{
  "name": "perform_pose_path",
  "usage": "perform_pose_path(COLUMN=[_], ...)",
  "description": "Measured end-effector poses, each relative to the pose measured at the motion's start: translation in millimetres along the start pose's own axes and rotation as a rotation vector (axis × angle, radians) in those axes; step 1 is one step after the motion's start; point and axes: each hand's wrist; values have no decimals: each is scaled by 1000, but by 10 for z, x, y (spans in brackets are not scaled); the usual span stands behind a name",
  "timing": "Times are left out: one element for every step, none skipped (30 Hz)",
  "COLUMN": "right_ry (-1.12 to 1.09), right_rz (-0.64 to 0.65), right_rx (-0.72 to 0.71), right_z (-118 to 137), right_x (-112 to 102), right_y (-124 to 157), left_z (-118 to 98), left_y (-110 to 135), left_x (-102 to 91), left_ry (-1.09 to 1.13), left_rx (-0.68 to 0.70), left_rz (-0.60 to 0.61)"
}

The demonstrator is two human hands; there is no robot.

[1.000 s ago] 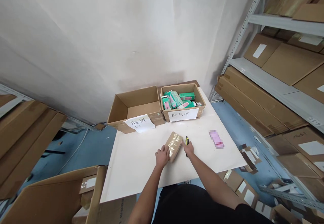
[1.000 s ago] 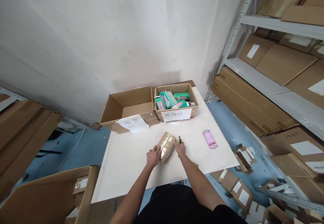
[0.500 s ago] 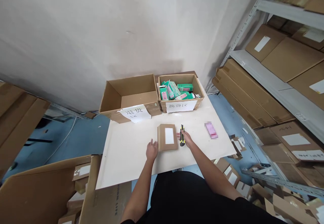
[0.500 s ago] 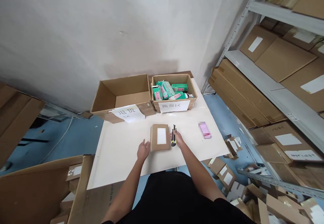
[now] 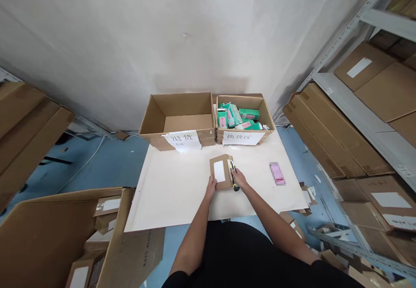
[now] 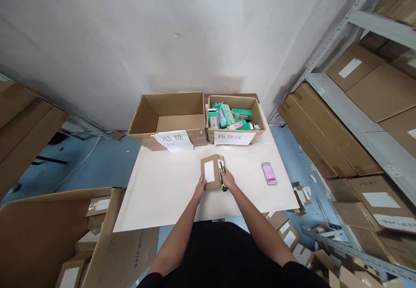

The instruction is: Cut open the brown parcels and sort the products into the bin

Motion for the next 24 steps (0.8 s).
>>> perform_pose_path(right_ry=[-43,-80,-98,-94,-77,-64,-66,-81,-102,-121,-130,-126,-109,-82,-47,-9,28,63,97,136,183,243,319,411], right_rz=[37,73,91,88,71,52,39,38,44,52,56,54,53,52,53,56,61,66,70,73,73,64,40,7], right_rx=[-20,-36,-43,-39,-26,-7,12,23,25,21,18,19,26,43,63,81,89,87,79,66,51,35,16,-8], right_z=[35,60,75,79,76,69,62,58,62,76,99,131,170,212,255,294,330,360,386,409,430,451,476,505], right_x=[-36,-52,-49,-26,10,54,102,147,186,217,238,249,252,249,242,231,218,204,188,170,150,127,103,80], right_y=[8,20,33,46,60,72,84,95,106,115,122,127,129,129,128,128,129,132,138,146,154,162,166,164], left_z=[-14,-25,-35,-45,-57,-72,-92,-120,-156,-203,-260,-327,-403,-484,-567,-646,-719,-780,-826,-856,-870,-867,-853,-830], left_y=[-38,-77,-114,-147,-175,-196,-211,-222,-230,-238,-251,-269,-295,-329,-369,-412,-456,-496,-527,-547,-551,-537,-506,-459], left_x=[-24,-52,-84,-120,-164,-219,-288,-372,-471,-580,-694,-805,-907,-994,-1061,-1107,-1134,-1143,-1136,-1117,-1086,-1040,-980,-905], left_ry=[4,0,-4,-4,0,5,9,3,-19,-61,-126,-208,-293,-373,-449,-522,-592,-658,-718,-768,-804,-829,-841,-842], left_rx=[-36,-64,-80,-89,-97,-94,-74,-34,26,105,191,277,353,411,453,477,482,475,459,438,419,404,393,384], left_rz=[-13,-25,-37,-51,-68,-88,-106,-120,-121,-104,-66,-2,77,161,241,310,363,398,415,414,397,371,339,304])
Point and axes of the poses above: each hand's wrist, its own y-axis away from the middle knuckle, its own x-axis out of the palm, z = x × y, and after that the axes turned 7 degrees about y, right-handed
